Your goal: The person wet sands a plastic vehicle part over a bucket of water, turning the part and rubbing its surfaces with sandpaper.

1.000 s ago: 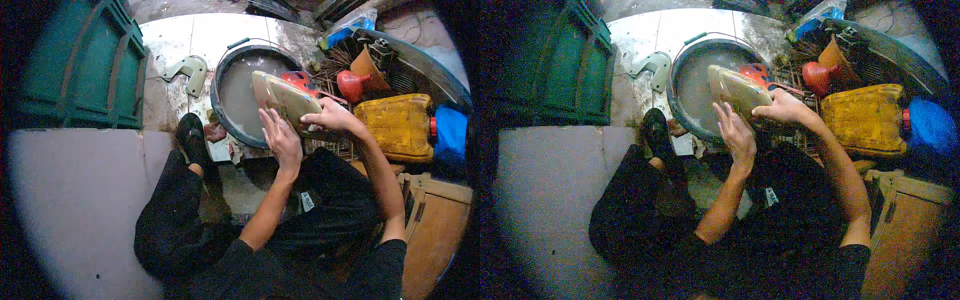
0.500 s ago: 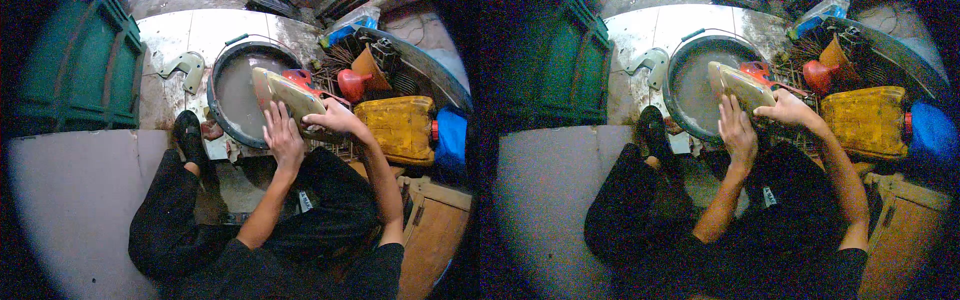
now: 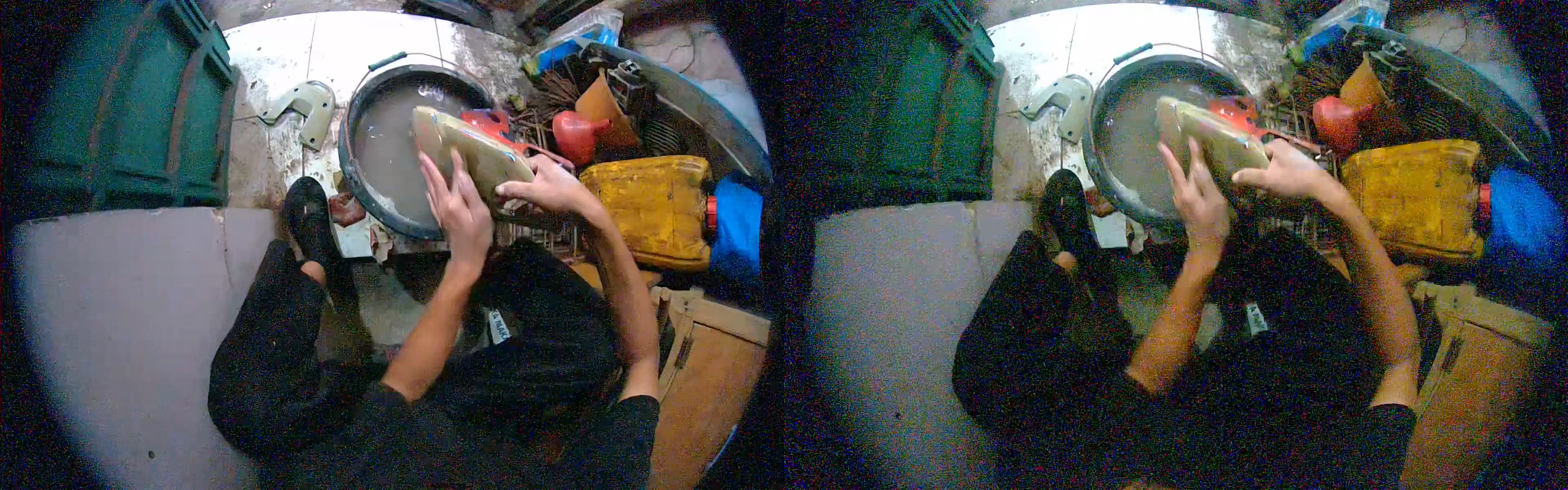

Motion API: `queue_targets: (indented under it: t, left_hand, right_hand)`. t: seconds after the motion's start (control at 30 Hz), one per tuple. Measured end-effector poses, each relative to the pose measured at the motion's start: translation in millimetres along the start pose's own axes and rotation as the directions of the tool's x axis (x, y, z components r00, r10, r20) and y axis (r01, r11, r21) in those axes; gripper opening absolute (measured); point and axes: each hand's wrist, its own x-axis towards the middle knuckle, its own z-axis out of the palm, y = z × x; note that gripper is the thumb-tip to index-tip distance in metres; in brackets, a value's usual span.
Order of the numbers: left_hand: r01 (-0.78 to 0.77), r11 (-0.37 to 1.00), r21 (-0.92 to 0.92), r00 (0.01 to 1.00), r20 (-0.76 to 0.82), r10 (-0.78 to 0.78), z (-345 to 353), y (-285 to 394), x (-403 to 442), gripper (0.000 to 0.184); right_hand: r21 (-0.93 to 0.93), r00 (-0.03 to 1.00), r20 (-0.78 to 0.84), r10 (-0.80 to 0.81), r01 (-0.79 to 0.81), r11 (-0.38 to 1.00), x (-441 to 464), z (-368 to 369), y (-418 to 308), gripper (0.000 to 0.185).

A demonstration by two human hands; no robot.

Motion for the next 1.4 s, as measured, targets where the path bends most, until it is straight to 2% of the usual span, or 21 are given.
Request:
queue_targets:
  t: [0.07,0.13,0.2,0.33,0.4,0.43,0.47,0.53,0.57,0.67,0.77,0.83,0.87,0.97,1.03,1.13,1.17,1.23,1.3,1.37,1.4]
  left_hand:
    - [-0.017,0.999,0.036,1.000,-0.012,0.018,4,-3,34,0.045]
    - [0.087,0.996,-0.025,0.996,-0.009,-0.087,7,-6,54,0.045]
    - [0.047,0.998,-0.032,0.998,-0.048,-0.048,7,-3,43,0.045]
    - [0.099,0.987,-0.128,0.995,0.007,-0.099,4,-1,1,0.044]
    - [0.091,0.983,-0.158,0.994,-0.053,-0.101,8,-2,4,0.045]
    - [0.135,0.983,-0.121,0.990,-0.025,-0.139,6,1,19,0.047]
    - [0.143,0.983,-0.114,0.989,-0.016,-0.146,6,4,33,0.047]
    - [0.243,0.955,-0.170,0.967,-0.033,-0.252,7,10,56,0.049]
    - [0.277,0.942,-0.188,0.960,0.000,-0.282,10,4,55,0.074]
    - [0.294,0.924,-0.243,0.951,-0.018,-0.307,5,4,18,0.073]
    - [0.284,0.937,-0.203,0.957,0.004,-0.290,4,9,8,0.073]
    - [0.299,0.937,-0.178,0.949,-0.044,-0.311,9,2,22,0.072]
    - [0.304,0.937,-0.170,0.949,-0.038,-0.314,12,-3,39,0.072]
    - [0.305,0.933,-0.192,0.949,-0.027,-0.315,14,-7,67,0.073]
    - [0.248,0.965,-0.085,0.968,-0.012,-0.250,11,-3,62,0.072]
    - [0.242,0.958,-0.155,0.970,0.003,-0.245,3,-4,14,0.071]
    - [0.243,0.957,-0.159,0.969,0.003,-0.246,4,-1,5,0.071]
    - [0.238,0.957,-0.164,0.969,-0.033,-0.247,6,1,-9,0.049]
    - [0.227,0.960,-0.166,0.969,-0.055,-0.239,12,-3,17,0.050]
    - [0.210,0.963,-0.167,0.972,-0.071,-0.224,15,-4,52,0.051]
    - [0.255,0.957,-0.137,0.963,-0.052,-0.264,14,-1,70,0.057]
  right_hand:
    - [0.018,0.994,-0.017,-0.112,0.112,0.994,9,5,19,0.044]
    - [0.008,0.995,-0.007,-0.095,0.095,0.995,12,6,18,0.044]
    - [-0.015,0.996,-0.003,-0.087,0.087,0.996,14,4,15,0.044]
    - [-0.017,0.997,0.036,-0.063,0.064,0.998,13,1,17,0.040]
    - [0.038,0.996,-0.002,-0.085,0.085,0.996,16,6,30,0.037]
    - [-0.039,0.992,-0.056,-0.111,0.109,0.993,8,5,17,0.035]
    - [-0.034,0.994,-0.025,-0.105,0.104,0.994,4,2,11,0.046]
    - [0.059,0.996,0.000,-0.088,0.088,0.994,10,6,18,0.036]
    - [0.061,0.995,-0.005,-0.096,0.096,0.994,12,6,19,0.036]
    - [0.013,0.999,0.045,-0.031,0.030,0.999,19,4,26,0.039]
    - [-0.008,0.999,0.030,0.009,-0.009,1.000,14,3,17,0.040]
    - [-0.059,1.000,-0.021,-0.019,0.017,0.998,7,4,11,0.042]
    - [0.050,0.990,-0.058,-0.127,0.130,0.990,13,9,27,0.043]
    - [0.015,0.992,-0.044,-0.122,0.122,0.992,13,8,22,0.042]
    - [0.031,0.993,-0.017,-0.120,0.120,0.992,19,9,24,0.041]
    - [-0.051,0.999,0.050,-0.015,0.017,0.999,16,3,14,0.041]
    - [-0.048,0.997,0.035,-0.064,0.065,0.997,15,3,17,0.041]
    - [-0.045,0.999,0.032,-0.016,0.018,0.999,14,4,18,0.040]
    - [-0.038,0.999,0.029,0.036,-0.035,0.999,13,6,21,0.040]
    - [0.005,0.992,0.004,-0.129,0.129,0.992,13,7,20,0.039]
    - [0.011,0.992,-0.002,-0.123,0.123,0.992,12,7,18,0.039]
